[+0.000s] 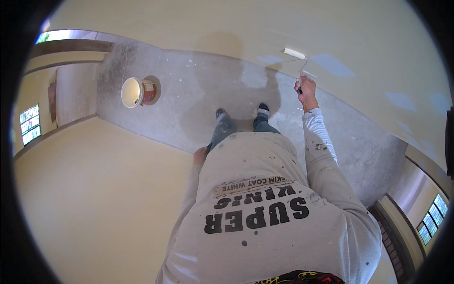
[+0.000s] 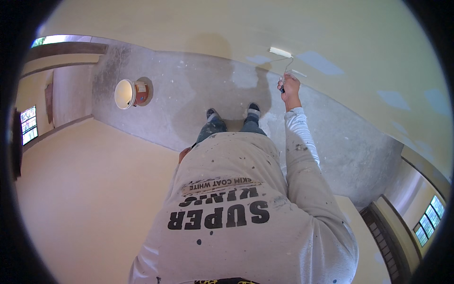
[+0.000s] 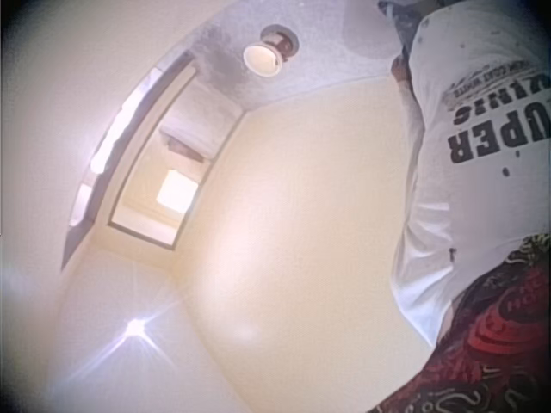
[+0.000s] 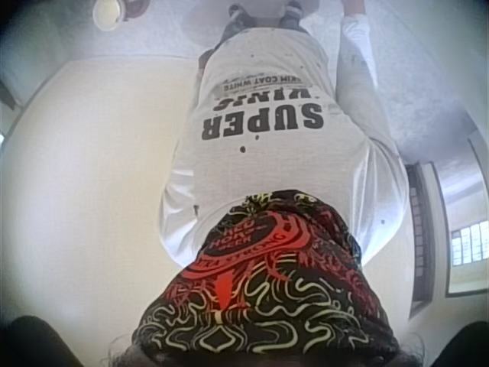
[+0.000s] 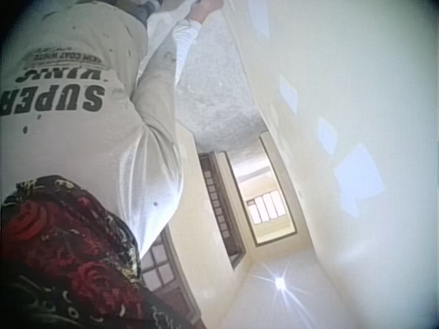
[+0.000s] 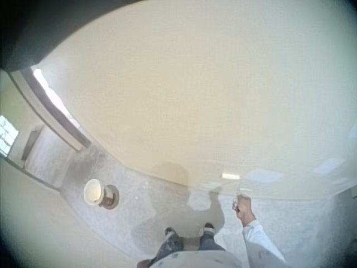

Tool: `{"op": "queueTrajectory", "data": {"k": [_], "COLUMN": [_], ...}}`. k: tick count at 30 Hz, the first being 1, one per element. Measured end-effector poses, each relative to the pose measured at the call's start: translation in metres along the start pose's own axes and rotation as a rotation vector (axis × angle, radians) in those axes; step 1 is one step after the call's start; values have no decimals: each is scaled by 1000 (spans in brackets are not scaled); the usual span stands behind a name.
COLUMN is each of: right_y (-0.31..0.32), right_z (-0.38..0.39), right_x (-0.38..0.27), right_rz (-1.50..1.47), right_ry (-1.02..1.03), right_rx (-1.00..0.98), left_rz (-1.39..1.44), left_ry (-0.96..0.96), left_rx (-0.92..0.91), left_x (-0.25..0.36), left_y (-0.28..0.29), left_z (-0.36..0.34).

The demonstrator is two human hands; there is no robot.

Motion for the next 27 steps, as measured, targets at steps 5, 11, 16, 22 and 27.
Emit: {"op": "queueTrajectory", "data": {"k": [5, 11, 16, 22, 27], "right_y": [-2, -38, -8, -19, -38], "right_z": [22, 81, 39, 40, 74], "right_x": [-24, -88, -46, -50, -79], "right_rz": [2, -22, 21, -9, -10], "right_ry": [16, 105, 77, 62, 85], "right_rx": [-51, -89, -32, -63, -82], "left_rz": [-117, -157, -55, -150, -154], "left_ry": [-113, -145, -54, -239, -99], "left_rx": [16, 15, -12, 39, 16], "left_x": [0, 1, 20, 7, -15], "left_y": [1, 2, -7, -7, -13], "left_z": [11, 4, 11, 2, 4]}}
Point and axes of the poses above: each hand's wrist, its own z-axis away from the middle knuckle, its own y-axis out of the back of the hand, x = y × z, the point moved 8 cm from there along -z, towards the middle knuckle, and after that the axes turned 14 degrees about y, right-handed, at the moved point
